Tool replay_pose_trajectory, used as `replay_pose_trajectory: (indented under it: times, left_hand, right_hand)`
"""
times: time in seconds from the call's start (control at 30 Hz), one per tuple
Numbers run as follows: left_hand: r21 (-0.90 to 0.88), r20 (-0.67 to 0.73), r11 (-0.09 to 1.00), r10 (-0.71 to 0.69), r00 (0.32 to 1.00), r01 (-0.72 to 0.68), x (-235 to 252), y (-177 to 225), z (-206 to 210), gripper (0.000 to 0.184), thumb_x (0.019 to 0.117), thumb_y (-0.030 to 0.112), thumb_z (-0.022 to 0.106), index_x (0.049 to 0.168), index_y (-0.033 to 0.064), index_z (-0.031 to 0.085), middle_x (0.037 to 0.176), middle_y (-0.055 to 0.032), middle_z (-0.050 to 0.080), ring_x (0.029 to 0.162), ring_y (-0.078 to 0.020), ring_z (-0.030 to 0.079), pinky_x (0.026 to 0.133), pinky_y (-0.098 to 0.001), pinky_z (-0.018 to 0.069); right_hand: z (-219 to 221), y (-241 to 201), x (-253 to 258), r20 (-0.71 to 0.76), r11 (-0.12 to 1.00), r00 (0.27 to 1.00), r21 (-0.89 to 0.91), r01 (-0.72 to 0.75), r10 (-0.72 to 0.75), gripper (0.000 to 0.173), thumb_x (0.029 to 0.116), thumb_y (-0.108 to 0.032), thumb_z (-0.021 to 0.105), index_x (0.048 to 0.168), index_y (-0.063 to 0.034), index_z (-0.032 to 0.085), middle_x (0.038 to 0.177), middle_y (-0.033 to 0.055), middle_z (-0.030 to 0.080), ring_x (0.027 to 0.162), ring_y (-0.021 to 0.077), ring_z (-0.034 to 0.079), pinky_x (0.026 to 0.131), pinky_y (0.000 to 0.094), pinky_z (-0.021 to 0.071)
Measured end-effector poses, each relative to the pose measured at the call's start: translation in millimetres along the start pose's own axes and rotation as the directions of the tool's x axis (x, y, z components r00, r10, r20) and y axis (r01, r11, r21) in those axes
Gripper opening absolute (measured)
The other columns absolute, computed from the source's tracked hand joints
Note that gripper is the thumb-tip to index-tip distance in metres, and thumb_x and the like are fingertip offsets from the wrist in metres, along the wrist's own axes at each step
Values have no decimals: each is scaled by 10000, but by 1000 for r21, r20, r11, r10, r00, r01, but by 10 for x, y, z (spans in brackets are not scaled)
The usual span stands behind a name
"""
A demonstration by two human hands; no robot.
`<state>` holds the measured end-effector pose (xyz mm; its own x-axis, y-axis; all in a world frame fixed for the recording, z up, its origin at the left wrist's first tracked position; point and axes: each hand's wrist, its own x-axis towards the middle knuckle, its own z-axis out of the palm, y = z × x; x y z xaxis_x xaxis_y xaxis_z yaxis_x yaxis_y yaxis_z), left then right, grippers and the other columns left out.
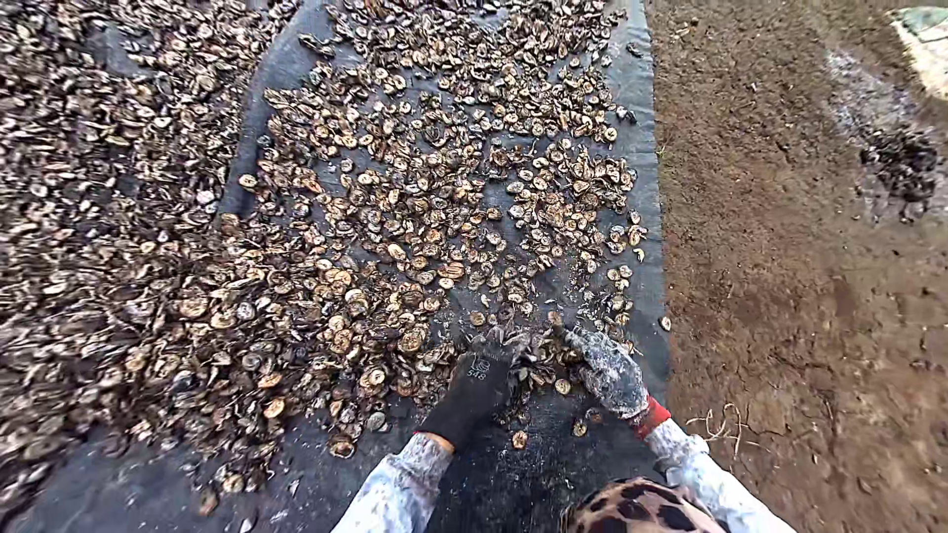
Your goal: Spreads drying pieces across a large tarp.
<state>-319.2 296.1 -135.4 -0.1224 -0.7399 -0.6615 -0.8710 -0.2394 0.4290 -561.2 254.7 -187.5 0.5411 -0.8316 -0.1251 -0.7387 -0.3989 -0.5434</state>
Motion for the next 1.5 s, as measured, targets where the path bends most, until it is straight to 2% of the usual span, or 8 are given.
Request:
replay_pose_trajectory:
  times: [0.2, 0.3, 0.47, 0.73, 0.83, 0.97, 1.3, 1.5]
  left_hand:
    - [-22, -266, 991, -133, 955, 132, 348, 143, 191, 942, 874, 610, 693, 1635, 243, 277, 1670, -223, 244, 1523, -473, 236, 1184, -699, 213]
    - [16, -15, 989, -148, 989, 148, 87, 244, 231, 814, 975, 293, 643, 1614, 2, 231, 1662, -292, 205, 1542, -485, 177, 1217, -652, 182]
    - [-225, 23, 966, -124, 992, 126, -319, 261, -123, 486, 1015, 128, 574, 1464, -39, 496, 1492, -262, 506, 1434, -381, 441, 1211, -500, 293]
    - [15, -8, 1000, -23, 1000, 23, 62, 42, 635, 980, 914, 613, 639, 1640, 100, 226, 1681, -223, 223, 1546, -454, 198, 1210, -664, 207]
    - [-26, -111, 999, 45, 993, -48, -117, -105, 345, 540, 963, 485, 648, 1406, 176, 622, 1484, -106, 566, 1416, -327, 474, 1169, -565, 342]
    - [33, -317, 978, -186, 930, 207, -190, -748, -158, 875, 818, 481, 821, 1568, 245, 436, 1701, -172, 194, 1550, -498, 93, 1165, -761, 143]
    - [-170, -310, 985, -23, 950, -32, -264, -601, -176, 499, 969, 353, 688, 1373, 65, 631, 1327, -237, 640, 1273, -424, 578, 1071, -634, 417]
    - [123, -16, 985, 127, 992, -124, -169, -667, 87, 1009, 850, 474, 759, 1638, 117, 239, 1683, -291, 110, 1534, -544, 90, 1146, -774, 178]
  right_hand:
    - [-367, -179, 520, 251, 957, 924, -101, -273, 290, 731, 859, -500, 742, 1491, -189, 545, 1539, 165, 504, 1441, 354, 452, 1168, 590, 353]
    - [27, -172, 305, 342, 975, 933, -220, -41, 116, 1046, 746, -571, 777, 1632, -371, 257, 1713, 165, 170, 1554, 463, 170, 1177, 723, 209]
    - [-80, 113, -223, 116, 998, 992, -2, -58, 58, 475, 958, -66, 536, 1423, -108, 623, 1421, 197, 617, 1313, 384, 597, 1094, 551, 465]
    - [-192, -93, 436, 295, 979, 939, -151, -140, 179, 734, 847, -596, 720, 1494, -303, 534, 1596, 121, 445, 1475, 367, 399, 1158, 654, 329]
    - [146, -264, -50, 326, 979, 945, -192, 65, 1, 694, 833, -333, 716, 1502, -335, 529, 1647, 200, 335, 1482, 510, 319, 1123, 729, 286]
    - [75, -415, -354, 264, 1000, 964, -30, 2, 6, 437, 954, -117, 547, 1373, -127, 668, 1386, 192, 642, 1296, 370, 608, 1078, 550, 478]
    - [-310, -577, 669, 233, 839, 835, 110, -532, 499, 415, 1013, -225, 643, 1334, 35, 600, 1263, 292, 646, 1187, 416, 624, 1043, 585, 464]
    - [665, -486, 145, 174, 983, 975, -149, -111, 136, 893, 838, -577, 738, 1594, -294, 357, 1636, 173, 349, 1511, 391, 317, 1190, 640, 278]
